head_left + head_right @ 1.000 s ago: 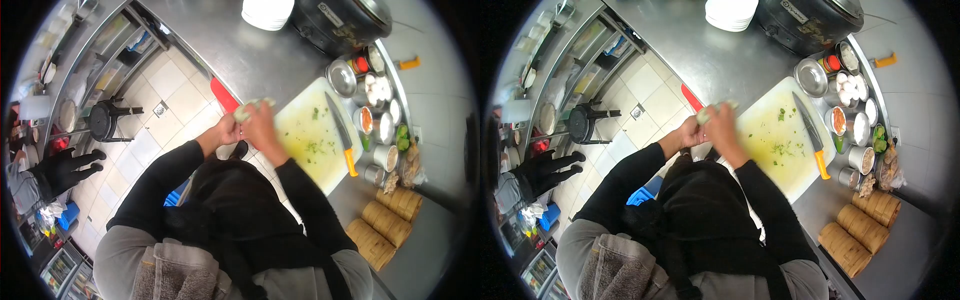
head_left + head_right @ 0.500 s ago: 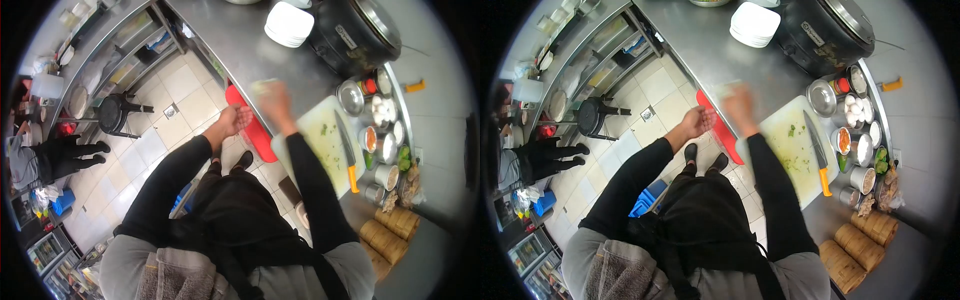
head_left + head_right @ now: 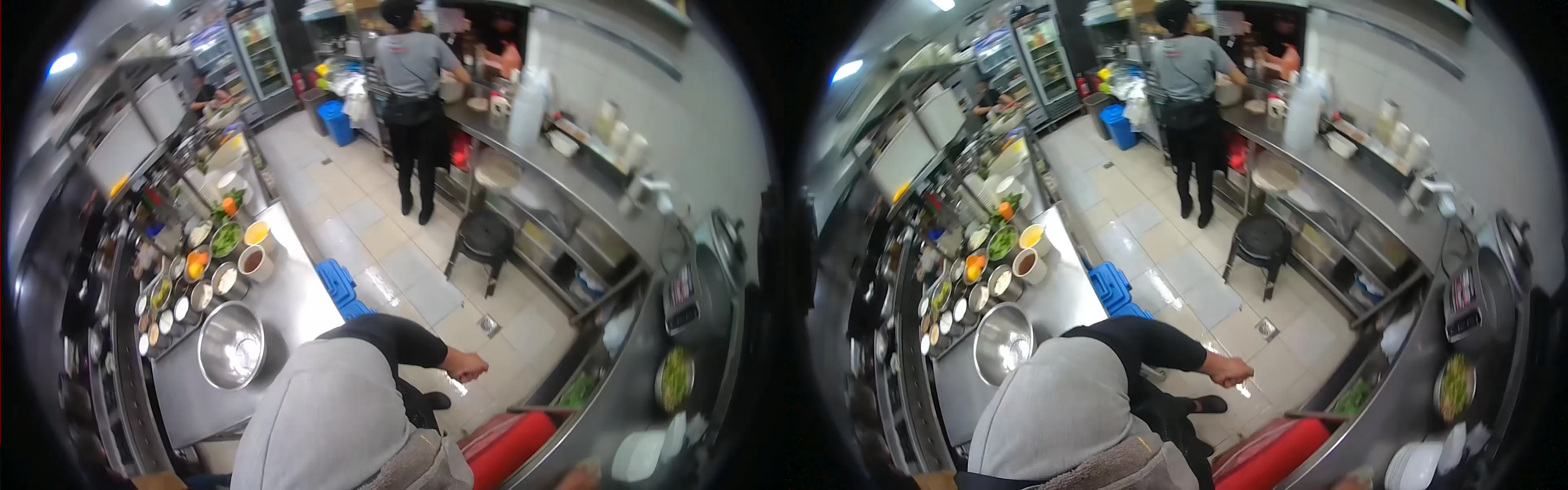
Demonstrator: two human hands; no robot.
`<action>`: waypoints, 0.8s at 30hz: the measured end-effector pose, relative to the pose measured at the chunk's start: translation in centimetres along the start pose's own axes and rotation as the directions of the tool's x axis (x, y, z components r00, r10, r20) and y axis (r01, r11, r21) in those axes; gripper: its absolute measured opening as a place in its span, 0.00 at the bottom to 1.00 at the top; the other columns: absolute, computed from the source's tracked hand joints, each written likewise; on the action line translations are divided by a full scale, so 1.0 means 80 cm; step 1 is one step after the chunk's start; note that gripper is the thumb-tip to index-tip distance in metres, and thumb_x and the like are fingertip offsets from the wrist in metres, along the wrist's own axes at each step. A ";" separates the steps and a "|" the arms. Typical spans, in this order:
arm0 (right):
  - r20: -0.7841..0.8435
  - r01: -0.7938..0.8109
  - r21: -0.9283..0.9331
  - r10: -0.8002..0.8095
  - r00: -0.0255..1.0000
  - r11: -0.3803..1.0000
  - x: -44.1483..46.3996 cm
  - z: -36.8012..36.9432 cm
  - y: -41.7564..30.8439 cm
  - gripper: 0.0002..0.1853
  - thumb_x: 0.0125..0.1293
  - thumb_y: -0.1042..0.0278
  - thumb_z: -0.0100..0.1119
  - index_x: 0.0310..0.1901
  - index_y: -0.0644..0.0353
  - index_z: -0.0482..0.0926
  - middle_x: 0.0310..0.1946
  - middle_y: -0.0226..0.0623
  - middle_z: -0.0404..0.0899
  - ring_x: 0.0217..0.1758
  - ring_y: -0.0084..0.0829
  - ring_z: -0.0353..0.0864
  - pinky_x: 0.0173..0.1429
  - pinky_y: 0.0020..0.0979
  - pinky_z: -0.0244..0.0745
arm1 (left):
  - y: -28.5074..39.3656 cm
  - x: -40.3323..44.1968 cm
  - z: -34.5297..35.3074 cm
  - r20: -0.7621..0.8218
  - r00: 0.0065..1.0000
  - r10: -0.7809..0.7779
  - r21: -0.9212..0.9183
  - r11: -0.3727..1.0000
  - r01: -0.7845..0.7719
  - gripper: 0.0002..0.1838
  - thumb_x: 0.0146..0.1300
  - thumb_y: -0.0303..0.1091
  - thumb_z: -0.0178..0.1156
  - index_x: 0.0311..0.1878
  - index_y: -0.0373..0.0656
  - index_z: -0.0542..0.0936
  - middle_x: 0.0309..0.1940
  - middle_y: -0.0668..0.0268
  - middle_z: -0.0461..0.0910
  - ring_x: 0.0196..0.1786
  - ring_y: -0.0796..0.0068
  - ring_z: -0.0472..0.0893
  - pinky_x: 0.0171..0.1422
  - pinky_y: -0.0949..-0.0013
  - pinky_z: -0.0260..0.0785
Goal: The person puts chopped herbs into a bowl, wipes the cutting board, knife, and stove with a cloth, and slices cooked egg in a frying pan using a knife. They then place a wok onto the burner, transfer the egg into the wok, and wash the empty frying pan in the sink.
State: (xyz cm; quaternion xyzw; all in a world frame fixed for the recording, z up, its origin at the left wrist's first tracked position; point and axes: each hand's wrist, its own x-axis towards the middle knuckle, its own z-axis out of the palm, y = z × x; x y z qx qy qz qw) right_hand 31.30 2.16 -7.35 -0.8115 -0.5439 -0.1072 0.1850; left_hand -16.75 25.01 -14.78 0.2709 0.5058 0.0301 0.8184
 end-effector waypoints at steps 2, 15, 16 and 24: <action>0.141 0.054 0.296 -0.099 0.985 0.954 0.013 0.096 -0.115 0.18 0.61 0.67 0.59 0.53 0.59 0.81 0.47 0.44 0.82 0.49 0.46 0.80 0.56 0.41 0.74 | 0.005 -0.028 0.013 -0.093 0.983 0.156 0.321 0.940 -0.119 0.19 0.64 0.41 0.55 0.17 0.47 0.69 0.13 0.70 0.65 0.11 0.72 0.62 0.15 0.64 0.53; 0.503 -0.062 0.567 -0.286 0.816 0.821 0.011 0.089 -0.359 0.16 0.63 0.71 0.61 0.49 0.69 0.75 0.42 0.45 0.80 0.45 0.36 0.79 0.53 0.39 0.75 | 0.037 -0.084 -0.198 0.175 0.881 0.440 0.964 -0.257 -0.063 0.37 0.55 0.31 0.61 0.72 0.54 0.66 0.40 0.53 0.84 0.53 0.50 0.82 0.58 0.41 0.72; 0.704 -0.519 0.539 -0.016 0.710 0.664 0.003 0.064 -0.359 0.15 0.64 0.71 0.61 0.50 0.68 0.76 0.44 0.46 0.81 0.46 0.36 0.80 0.53 0.39 0.75 | 0.042 -0.093 -0.167 0.140 0.838 0.527 0.989 -0.114 -0.093 0.33 0.55 0.30 0.59 0.68 0.52 0.69 0.37 0.54 0.84 0.49 0.48 0.83 0.54 0.45 0.73; 0.638 -0.629 0.770 -0.132 0.759 0.107 -0.031 0.014 -0.402 0.27 0.69 0.67 0.62 0.67 0.61 0.64 0.55 0.40 0.76 0.50 0.31 0.81 0.53 0.33 0.78 | 0.033 -0.003 0.009 0.687 0.715 0.126 -0.077 0.992 -0.102 0.24 0.75 0.45 0.51 0.66 0.39 0.71 0.61 0.58 0.76 0.61 0.63 0.78 0.63 0.52 0.74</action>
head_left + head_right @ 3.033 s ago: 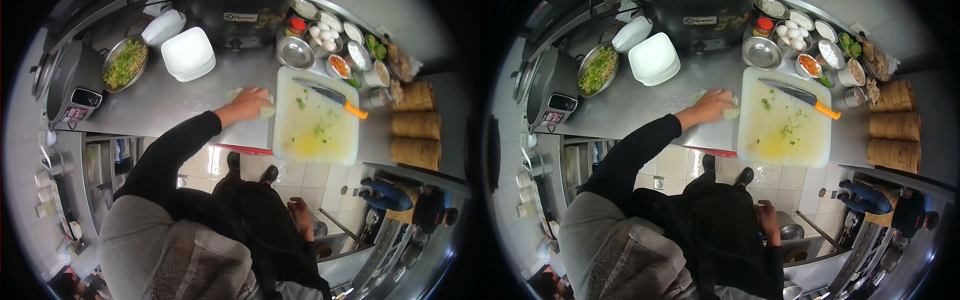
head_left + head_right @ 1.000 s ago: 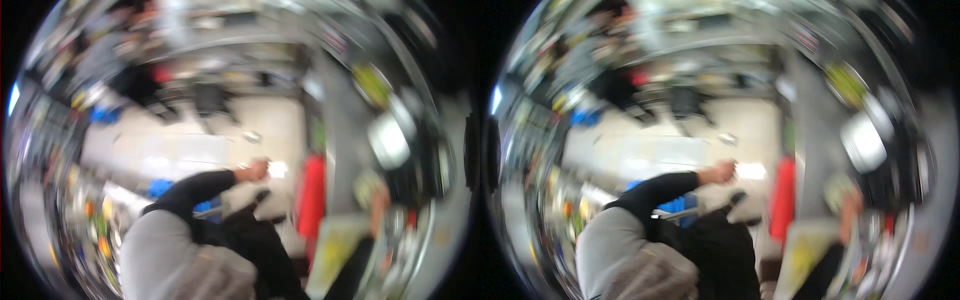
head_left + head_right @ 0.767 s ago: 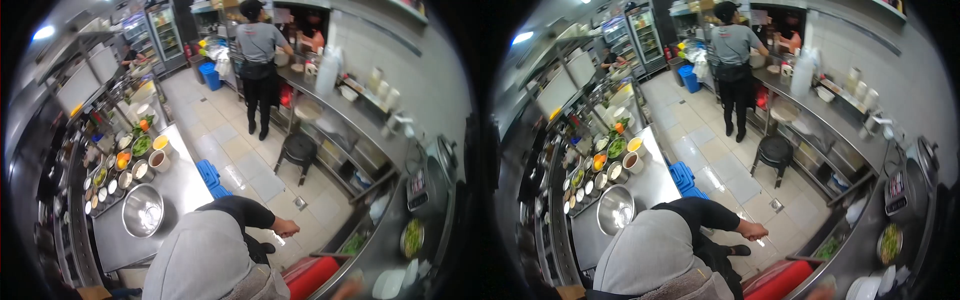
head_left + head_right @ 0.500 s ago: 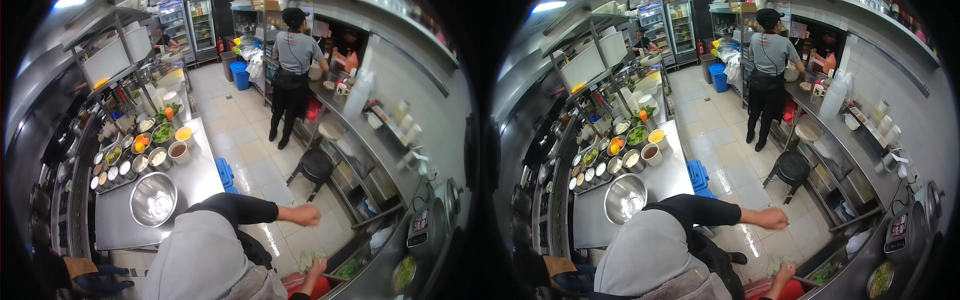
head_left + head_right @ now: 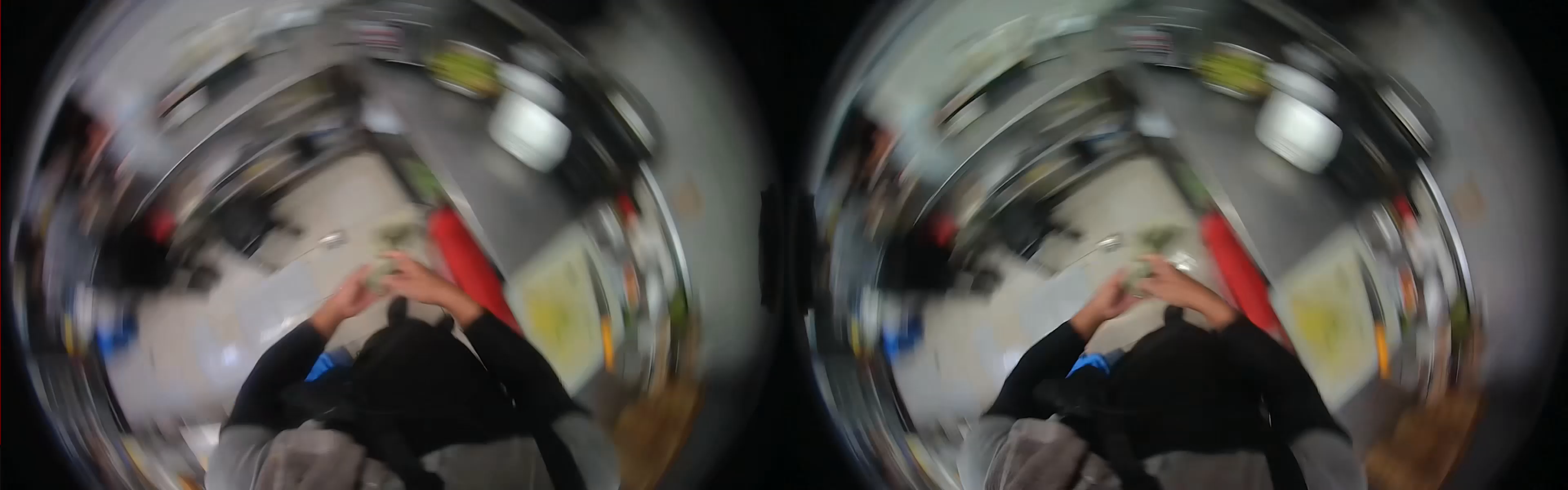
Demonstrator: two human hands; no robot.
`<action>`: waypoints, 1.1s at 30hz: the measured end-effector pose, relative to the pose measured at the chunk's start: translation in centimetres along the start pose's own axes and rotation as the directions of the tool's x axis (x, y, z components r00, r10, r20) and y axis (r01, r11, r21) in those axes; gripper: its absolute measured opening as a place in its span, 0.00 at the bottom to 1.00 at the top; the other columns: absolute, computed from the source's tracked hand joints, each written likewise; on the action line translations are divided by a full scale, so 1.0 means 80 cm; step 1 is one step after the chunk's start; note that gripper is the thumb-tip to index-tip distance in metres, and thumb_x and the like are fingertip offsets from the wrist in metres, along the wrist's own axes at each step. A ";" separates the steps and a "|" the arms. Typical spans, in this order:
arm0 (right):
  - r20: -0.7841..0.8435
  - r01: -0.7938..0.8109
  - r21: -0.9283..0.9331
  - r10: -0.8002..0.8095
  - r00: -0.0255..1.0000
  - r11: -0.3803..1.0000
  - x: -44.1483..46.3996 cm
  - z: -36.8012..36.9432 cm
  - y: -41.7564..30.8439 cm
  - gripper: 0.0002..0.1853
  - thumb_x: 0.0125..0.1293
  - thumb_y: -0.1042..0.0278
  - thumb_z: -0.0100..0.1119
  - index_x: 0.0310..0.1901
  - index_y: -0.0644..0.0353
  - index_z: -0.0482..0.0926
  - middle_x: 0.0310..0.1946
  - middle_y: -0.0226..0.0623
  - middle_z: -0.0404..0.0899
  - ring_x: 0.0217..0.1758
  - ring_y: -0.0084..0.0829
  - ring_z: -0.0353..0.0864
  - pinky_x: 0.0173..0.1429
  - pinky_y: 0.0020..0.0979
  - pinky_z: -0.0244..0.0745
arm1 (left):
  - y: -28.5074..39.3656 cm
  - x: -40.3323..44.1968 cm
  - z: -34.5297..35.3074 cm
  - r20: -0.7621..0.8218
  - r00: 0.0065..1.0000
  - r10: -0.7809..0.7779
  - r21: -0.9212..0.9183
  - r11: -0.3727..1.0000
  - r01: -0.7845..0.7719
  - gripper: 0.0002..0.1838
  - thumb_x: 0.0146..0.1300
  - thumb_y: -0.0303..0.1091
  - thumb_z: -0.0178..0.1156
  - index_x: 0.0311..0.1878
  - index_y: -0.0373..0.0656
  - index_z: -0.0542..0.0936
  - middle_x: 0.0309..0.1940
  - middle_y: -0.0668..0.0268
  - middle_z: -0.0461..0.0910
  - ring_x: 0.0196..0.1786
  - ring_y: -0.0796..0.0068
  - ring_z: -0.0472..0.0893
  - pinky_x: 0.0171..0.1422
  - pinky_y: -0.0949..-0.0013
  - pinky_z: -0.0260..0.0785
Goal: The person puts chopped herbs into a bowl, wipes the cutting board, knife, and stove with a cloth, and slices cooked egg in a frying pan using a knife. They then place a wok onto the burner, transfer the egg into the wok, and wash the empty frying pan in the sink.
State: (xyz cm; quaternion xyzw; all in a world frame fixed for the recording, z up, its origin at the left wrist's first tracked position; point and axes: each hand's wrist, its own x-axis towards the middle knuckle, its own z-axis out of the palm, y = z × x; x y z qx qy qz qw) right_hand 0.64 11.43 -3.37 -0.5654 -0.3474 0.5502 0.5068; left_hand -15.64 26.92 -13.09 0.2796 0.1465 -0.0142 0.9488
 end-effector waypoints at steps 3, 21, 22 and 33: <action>-0.337 0.074 -0.356 -0.202 0.919 0.931 -0.102 -0.018 -0.078 0.24 0.68 0.64 0.62 0.63 0.61 0.69 0.51 0.44 0.80 0.50 0.37 0.83 0.56 0.36 0.77 | 0.056 0.040 0.078 -0.243 0.959 -0.146 0.245 0.947 0.207 0.21 0.70 0.29 0.56 0.64 0.35 0.73 0.56 0.60 0.80 0.57 0.69 0.81 0.65 0.63 0.72; -0.899 -0.800 -0.390 -0.377 0.224 0.456 -0.603 -0.228 0.126 0.14 0.64 0.75 0.52 0.51 0.59 0.70 0.42 0.54 0.81 0.49 0.55 0.80 0.53 0.50 0.75 | -0.030 0.339 0.294 0.412 0.891 -0.189 0.781 -0.430 -0.453 0.31 0.66 0.49 0.62 0.65 0.40 0.70 0.62 0.44 0.71 0.68 0.45 0.69 0.73 0.54 0.60; -0.872 -0.698 -0.463 -0.420 0.250 0.546 -0.611 -0.215 0.115 0.13 0.66 0.72 0.54 0.52 0.57 0.72 0.42 0.53 0.81 0.47 0.55 0.80 0.53 0.50 0.75 | -0.048 0.344 0.287 0.400 0.900 -0.171 0.747 -0.509 -0.429 0.31 0.66 0.52 0.61 0.65 0.42 0.72 0.65 0.42 0.69 0.69 0.44 0.68 0.73 0.54 0.61; -0.943 -0.718 -0.322 -0.278 0.184 0.617 -0.645 -0.120 0.121 0.13 0.68 0.58 0.61 0.49 0.54 0.82 0.43 0.51 0.83 0.46 0.55 0.81 0.49 0.48 0.78 | -0.064 0.364 0.308 0.189 0.949 -0.254 0.599 -0.736 -0.316 0.27 0.63 0.49 0.62 0.65 0.55 0.76 0.72 0.52 0.66 0.73 0.54 0.66 0.70 0.38 0.61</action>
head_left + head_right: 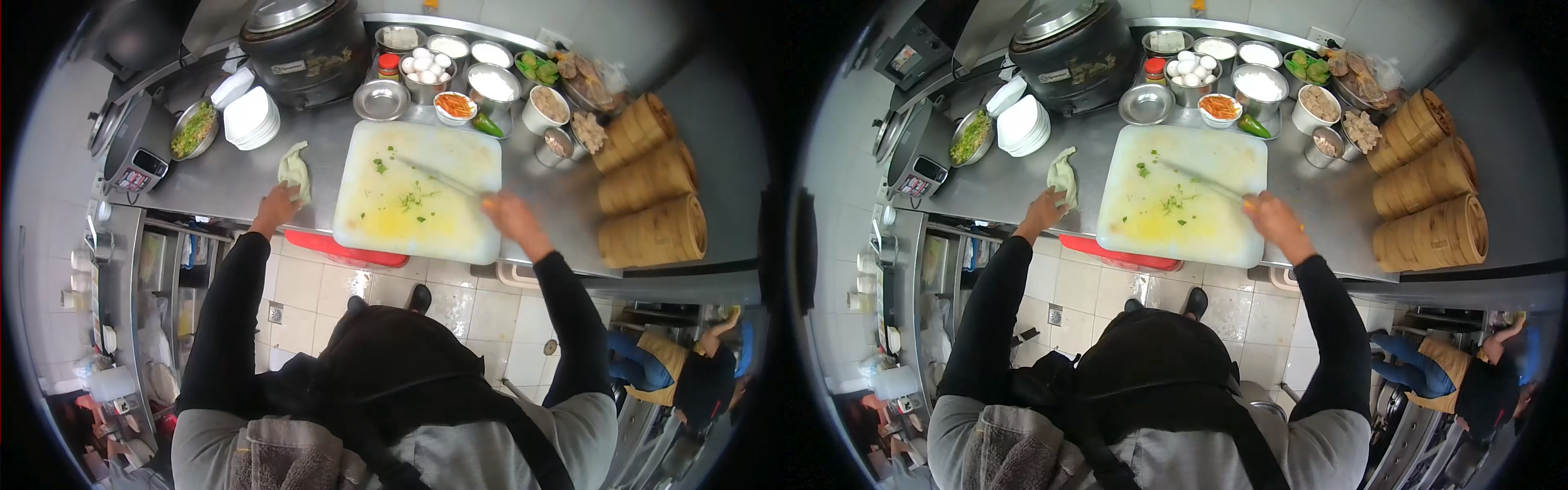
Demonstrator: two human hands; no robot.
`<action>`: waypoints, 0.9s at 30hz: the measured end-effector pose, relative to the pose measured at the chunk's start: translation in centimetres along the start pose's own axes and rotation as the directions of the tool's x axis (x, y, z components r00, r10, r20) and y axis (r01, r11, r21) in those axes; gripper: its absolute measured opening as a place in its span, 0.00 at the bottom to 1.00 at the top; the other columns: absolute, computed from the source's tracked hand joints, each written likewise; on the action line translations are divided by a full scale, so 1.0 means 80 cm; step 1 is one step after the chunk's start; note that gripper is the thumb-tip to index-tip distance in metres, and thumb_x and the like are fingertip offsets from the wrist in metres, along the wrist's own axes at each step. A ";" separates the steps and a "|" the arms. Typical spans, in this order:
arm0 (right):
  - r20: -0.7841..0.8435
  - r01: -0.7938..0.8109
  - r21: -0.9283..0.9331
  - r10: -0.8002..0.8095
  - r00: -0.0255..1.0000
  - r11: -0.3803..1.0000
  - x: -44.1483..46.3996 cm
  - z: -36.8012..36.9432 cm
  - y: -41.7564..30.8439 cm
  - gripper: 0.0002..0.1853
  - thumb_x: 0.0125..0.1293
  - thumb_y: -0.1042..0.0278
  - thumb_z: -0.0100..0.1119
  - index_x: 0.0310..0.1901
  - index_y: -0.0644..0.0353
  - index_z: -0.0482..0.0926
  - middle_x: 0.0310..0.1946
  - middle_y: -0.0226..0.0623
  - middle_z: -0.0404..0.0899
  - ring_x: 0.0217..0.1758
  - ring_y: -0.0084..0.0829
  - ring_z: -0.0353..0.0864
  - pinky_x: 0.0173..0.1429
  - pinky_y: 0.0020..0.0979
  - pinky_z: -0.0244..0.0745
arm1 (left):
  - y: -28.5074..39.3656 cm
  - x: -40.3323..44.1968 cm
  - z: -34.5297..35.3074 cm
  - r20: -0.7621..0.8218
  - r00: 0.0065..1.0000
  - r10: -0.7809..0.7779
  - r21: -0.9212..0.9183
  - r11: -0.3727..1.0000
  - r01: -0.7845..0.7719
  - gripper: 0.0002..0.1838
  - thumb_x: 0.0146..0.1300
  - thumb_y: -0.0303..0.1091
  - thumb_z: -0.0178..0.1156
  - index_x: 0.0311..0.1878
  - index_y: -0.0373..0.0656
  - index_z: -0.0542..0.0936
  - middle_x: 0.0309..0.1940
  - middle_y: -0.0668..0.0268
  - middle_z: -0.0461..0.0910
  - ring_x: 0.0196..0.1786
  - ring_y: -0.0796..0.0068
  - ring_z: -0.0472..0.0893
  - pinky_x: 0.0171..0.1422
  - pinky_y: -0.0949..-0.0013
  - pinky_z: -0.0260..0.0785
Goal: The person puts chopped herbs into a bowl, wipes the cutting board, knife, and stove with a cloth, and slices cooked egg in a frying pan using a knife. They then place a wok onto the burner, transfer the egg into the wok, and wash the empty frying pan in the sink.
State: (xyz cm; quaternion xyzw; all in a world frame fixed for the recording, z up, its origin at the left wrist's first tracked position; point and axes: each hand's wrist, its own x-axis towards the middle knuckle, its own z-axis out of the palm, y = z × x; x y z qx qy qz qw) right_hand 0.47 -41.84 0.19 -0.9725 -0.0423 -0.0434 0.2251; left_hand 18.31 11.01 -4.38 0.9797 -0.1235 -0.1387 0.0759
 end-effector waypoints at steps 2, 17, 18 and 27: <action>0.082 -0.036 -0.022 0.038 0.996 0.999 -0.012 -0.006 -0.017 0.13 0.68 0.58 0.61 0.49 0.54 0.83 0.42 0.51 0.83 0.46 0.55 0.81 0.48 0.48 0.78 | -0.007 0.002 0.010 -0.029 0.999 0.014 0.008 1.000 -0.014 0.28 0.61 0.48 0.64 0.65 0.56 0.76 0.72 0.52 0.66 0.72 0.53 0.68 0.70 0.42 0.62; -0.053 -0.053 0.058 0.056 0.997 0.997 -0.008 0.010 -0.042 0.12 0.67 0.59 0.63 0.48 0.54 0.83 0.38 0.51 0.82 0.41 0.55 0.81 0.45 0.48 0.76 | 0.030 0.050 -0.027 -0.421 0.896 0.139 0.134 0.987 -0.090 0.24 0.55 0.40 0.67 0.56 0.48 0.76 0.57 0.59 0.75 0.61 0.53 0.74 0.66 0.49 0.62; -0.119 -0.080 0.059 0.086 0.989 0.995 0.007 0.010 -0.038 0.12 0.67 0.59 0.63 0.47 0.54 0.83 0.36 0.50 0.81 0.40 0.54 0.81 0.45 0.47 0.76 | 0.050 0.050 -0.038 -0.530 0.826 0.191 0.211 0.973 -0.089 0.24 0.56 0.40 0.65 0.57 0.46 0.77 0.56 0.59 0.75 0.62 0.54 0.72 0.68 0.49 0.60; 0.013 -0.106 0.039 0.106 0.994 0.994 -0.032 0.023 -0.139 0.12 0.68 0.62 0.62 0.47 0.60 0.82 0.39 0.49 0.83 0.40 0.52 0.82 0.44 0.43 0.77 | 0.102 0.075 0.008 -0.239 0.794 0.559 -0.001 0.818 -0.576 0.36 0.70 0.53 0.50 0.73 0.38 0.64 0.75 0.55 0.60 0.79 0.53 0.54 0.82 0.47 0.39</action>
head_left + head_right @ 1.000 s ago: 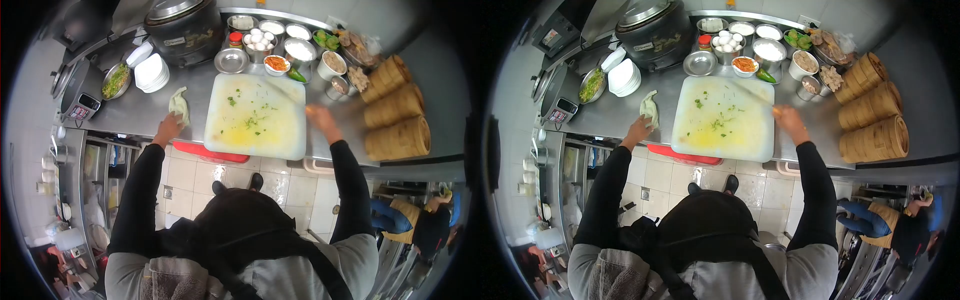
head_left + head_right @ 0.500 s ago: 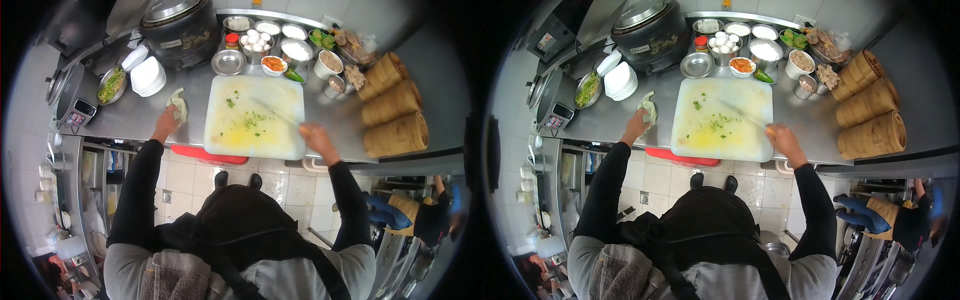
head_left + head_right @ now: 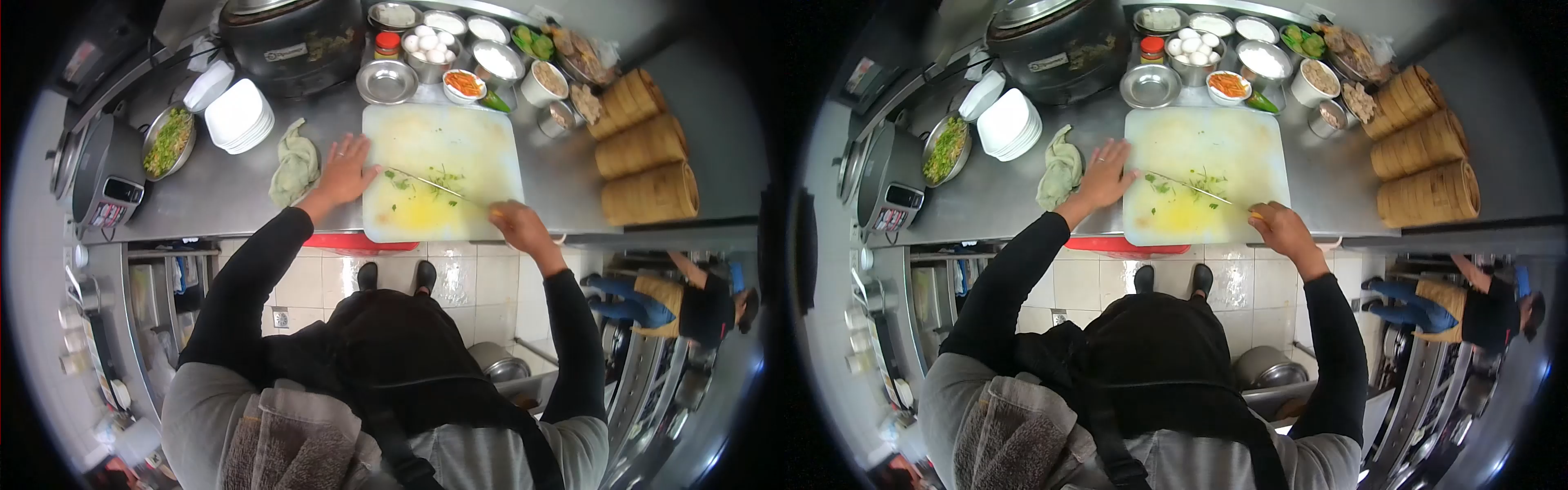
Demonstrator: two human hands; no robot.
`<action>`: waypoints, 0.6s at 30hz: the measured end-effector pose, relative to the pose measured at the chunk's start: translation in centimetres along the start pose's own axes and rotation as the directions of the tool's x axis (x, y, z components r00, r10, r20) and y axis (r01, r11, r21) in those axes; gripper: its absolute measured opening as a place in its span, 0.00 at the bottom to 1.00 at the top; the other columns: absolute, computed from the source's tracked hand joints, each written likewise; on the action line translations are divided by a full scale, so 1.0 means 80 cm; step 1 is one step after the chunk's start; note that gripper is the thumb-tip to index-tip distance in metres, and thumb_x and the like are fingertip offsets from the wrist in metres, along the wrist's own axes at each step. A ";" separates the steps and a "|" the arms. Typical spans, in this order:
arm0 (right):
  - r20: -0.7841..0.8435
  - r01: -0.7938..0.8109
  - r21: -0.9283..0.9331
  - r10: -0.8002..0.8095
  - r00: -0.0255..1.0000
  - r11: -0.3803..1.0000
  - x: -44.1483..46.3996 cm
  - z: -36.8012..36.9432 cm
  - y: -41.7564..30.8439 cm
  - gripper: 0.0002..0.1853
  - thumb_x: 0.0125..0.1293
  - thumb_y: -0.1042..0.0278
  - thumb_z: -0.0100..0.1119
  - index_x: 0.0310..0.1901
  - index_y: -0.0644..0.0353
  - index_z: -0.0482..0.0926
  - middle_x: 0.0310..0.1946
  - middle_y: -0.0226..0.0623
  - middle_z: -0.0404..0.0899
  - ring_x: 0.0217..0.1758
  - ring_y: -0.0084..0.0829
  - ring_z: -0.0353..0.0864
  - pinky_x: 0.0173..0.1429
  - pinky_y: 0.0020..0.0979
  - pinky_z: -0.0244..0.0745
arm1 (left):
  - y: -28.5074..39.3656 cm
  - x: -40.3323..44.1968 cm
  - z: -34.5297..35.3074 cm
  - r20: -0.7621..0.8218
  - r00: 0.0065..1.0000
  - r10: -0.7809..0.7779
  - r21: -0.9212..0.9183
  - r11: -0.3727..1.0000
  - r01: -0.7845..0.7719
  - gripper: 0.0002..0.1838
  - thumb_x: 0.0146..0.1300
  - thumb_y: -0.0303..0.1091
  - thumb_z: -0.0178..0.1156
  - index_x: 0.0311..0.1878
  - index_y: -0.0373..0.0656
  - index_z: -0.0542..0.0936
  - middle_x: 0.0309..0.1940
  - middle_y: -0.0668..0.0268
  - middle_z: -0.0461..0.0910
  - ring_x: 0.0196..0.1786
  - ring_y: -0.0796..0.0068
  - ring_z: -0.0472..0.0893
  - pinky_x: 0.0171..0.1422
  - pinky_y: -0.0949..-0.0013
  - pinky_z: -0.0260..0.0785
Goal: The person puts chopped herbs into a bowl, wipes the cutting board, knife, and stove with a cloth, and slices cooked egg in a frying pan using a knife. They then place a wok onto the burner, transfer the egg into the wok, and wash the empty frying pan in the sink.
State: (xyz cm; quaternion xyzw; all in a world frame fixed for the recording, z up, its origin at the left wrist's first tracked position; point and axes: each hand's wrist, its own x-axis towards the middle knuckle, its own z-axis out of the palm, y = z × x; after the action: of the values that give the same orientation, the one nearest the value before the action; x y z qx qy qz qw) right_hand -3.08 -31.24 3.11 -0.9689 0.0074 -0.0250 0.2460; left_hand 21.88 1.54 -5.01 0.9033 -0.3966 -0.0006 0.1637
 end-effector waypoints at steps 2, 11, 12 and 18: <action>-0.032 -0.193 0.210 0.204 0.978 0.959 -0.043 -0.002 -0.017 0.13 0.69 0.63 0.62 0.49 0.63 0.81 0.37 0.50 0.83 0.37 0.49 0.82 0.43 0.41 0.77 | 0.010 -0.008 0.018 0.051 0.995 0.081 0.005 0.997 -0.082 0.38 0.72 0.57 0.46 0.75 0.38 0.59 0.77 0.55 0.55 0.81 0.54 0.50 0.83 0.47 0.35; -0.341 -0.304 -0.061 0.267 0.902 0.951 -0.107 0.043 -0.046 0.11 0.66 0.66 0.63 0.46 0.61 0.82 0.37 0.54 0.82 0.42 0.54 0.81 0.48 0.46 0.78 | 0.061 -0.038 0.002 0.128 0.950 0.283 -0.108 0.957 -0.270 0.42 0.73 0.58 0.45 0.76 0.33 0.54 0.79 0.53 0.50 0.82 0.56 0.47 0.83 0.47 0.31; -0.304 -0.319 -0.006 0.302 0.904 0.948 -0.104 0.054 -0.067 0.11 0.66 0.66 0.63 0.46 0.61 0.82 0.36 0.53 0.82 0.42 0.54 0.81 0.48 0.46 0.78 | 0.059 -0.046 -0.004 0.091 0.978 0.190 -0.136 0.975 -0.177 0.42 0.72 0.57 0.46 0.76 0.32 0.55 0.79 0.52 0.50 0.82 0.56 0.48 0.83 0.47 0.32; -0.301 -0.296 0.047 0.296 0.907 0.954 -0.058 0.042 -0.028 0.09 0.66 0.67 0.62 0.44 0.59 0.81 0.33 0.52 0.81 0.38 0.55 0.81 0.42 0.48 0.77 | 0.071 -0.094 0.016 0.125 0.969 0.211 -0.054 0.977 -0.206 0.45 0.71 0.57 0.51 0.76 0.28 0.52 0.79 0.47 0.48 0.82 0.52 0.44 0.82 0.44 0.29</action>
State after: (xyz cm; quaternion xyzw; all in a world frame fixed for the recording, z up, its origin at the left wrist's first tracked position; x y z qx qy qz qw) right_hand -7.57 -27.57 1.05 -0.9410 0.1920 -0.1365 0.2428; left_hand 12.48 2.96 -5.52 0.8511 -0.4991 -0.0502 0.1552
